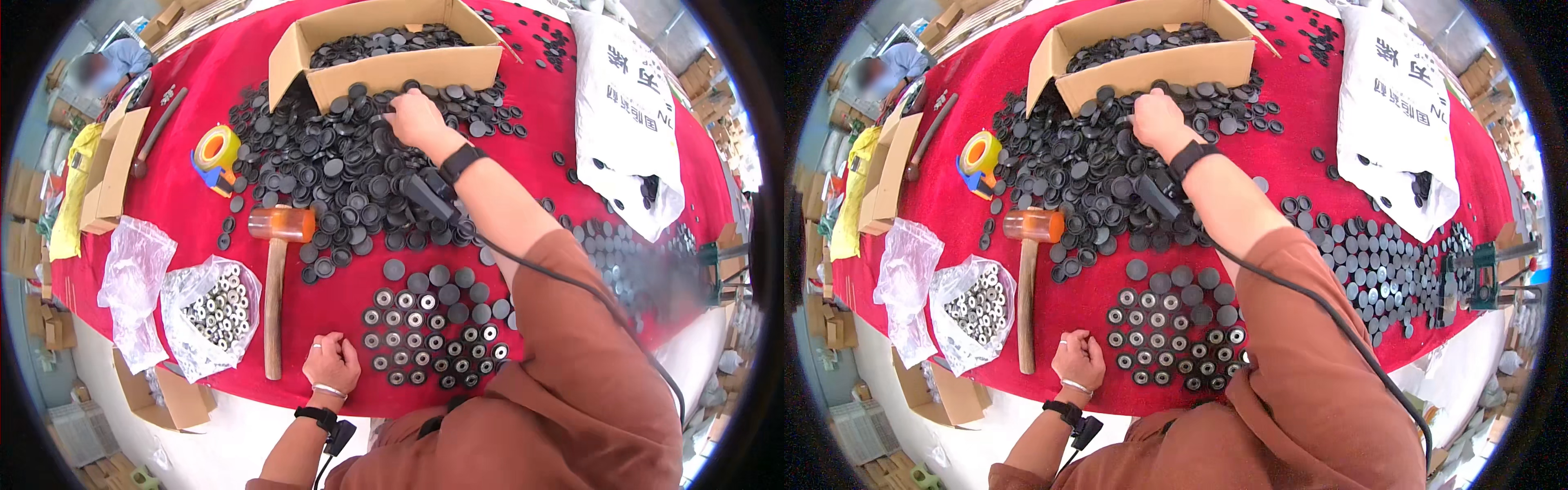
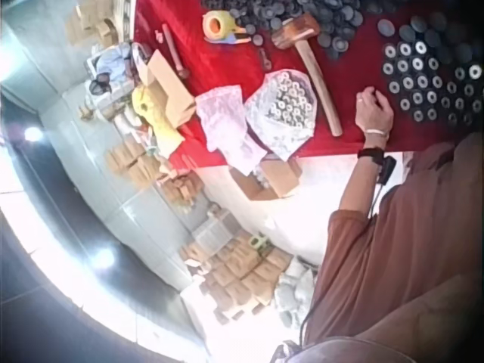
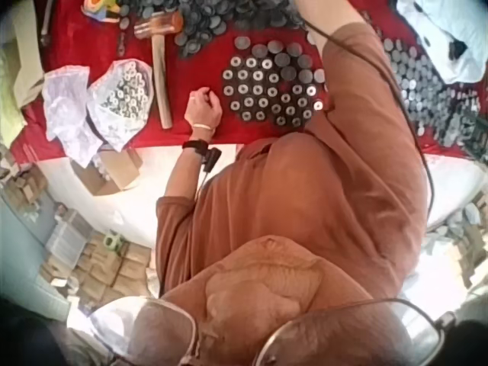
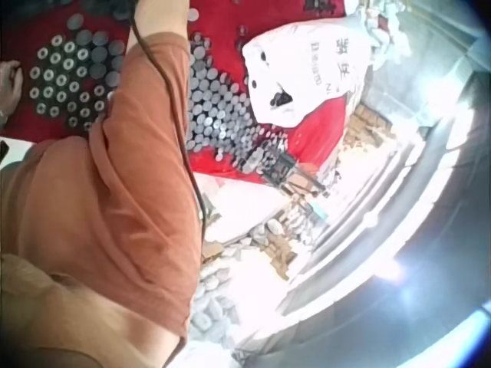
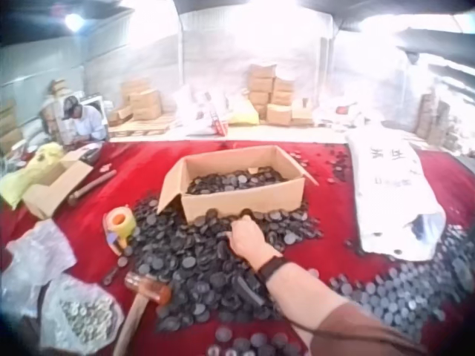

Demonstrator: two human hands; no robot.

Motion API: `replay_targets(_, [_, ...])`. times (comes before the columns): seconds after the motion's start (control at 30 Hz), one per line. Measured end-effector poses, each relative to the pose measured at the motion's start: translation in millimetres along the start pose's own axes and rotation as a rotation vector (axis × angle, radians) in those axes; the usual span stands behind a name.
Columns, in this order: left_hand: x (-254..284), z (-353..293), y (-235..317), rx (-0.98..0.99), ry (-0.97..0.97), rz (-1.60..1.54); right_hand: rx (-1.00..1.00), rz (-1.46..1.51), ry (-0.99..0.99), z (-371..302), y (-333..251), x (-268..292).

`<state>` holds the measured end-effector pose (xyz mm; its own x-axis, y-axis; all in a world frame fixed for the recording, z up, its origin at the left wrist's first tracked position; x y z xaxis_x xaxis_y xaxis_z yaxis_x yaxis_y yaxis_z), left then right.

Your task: The person picks up black rubber caps and places them onto metal bearings on a red table. They continue the process by gathering more caps from a white bag and a cardboard box to press onto the remaining bearings.

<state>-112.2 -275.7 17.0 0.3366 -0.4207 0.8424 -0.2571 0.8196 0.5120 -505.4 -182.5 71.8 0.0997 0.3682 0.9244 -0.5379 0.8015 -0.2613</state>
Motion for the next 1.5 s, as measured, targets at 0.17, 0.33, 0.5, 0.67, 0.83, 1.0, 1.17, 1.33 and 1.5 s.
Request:
replay_targets(0.17, [-2,1,-2,-0.013,-0.001,-0.021,-0.024,0.052,-0.011,-9,11,5])
replay_targets(0.33, [0,0,-2,-0.036,0.004,-0.018,-0.299,0.574,0.015,-68,29,36])
replay_targets(0.5, [-2,-3,-3,-0.026,0.002,-0.014,-0.604,1.452,-0.137,-158,39,43])
replay_targets(0.67, [-3,-2,1,-0.084,0.025,-0.041,-0.773,1.392,-0.208,-238,46,53])
replay_targets(0.83, [-1,-3,1,-0.065,0.012,-0.030,-0.936,1.442,-0.335,-309,34,48])
replay_targets(1.0, [-3,-3,4,-0.117,0.038,-0.033,-1.002,1.329,-0.228,-354,28,48])
replay_targets(1.17, [-3,-4,4,-0.122,0.027,-0.043,-0.765,0.559,-0.184,-368,15,82])
replay_targets(1.33, [-1,-6,2,-0.129,0.043,-0.022,-0.459,0.260,0.104,-392,6,103])
replay_targets(1.5, [-3,-6,3,-0.129,0.042,-0.010,-0.131,0.071,0.168,-392,-15,99])
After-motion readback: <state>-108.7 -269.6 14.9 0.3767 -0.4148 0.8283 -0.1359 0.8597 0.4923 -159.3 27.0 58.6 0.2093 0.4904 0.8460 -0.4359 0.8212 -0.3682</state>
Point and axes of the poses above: each hand's wrist, its own z-axis towards the middle knuckle, its own x-axis out of the back of the hand, y = z × x, the point moved 8 cm from there along z, towards the middle knuckle, and after that the axes turned 2 degrees about -z, right-handed, at the moved point
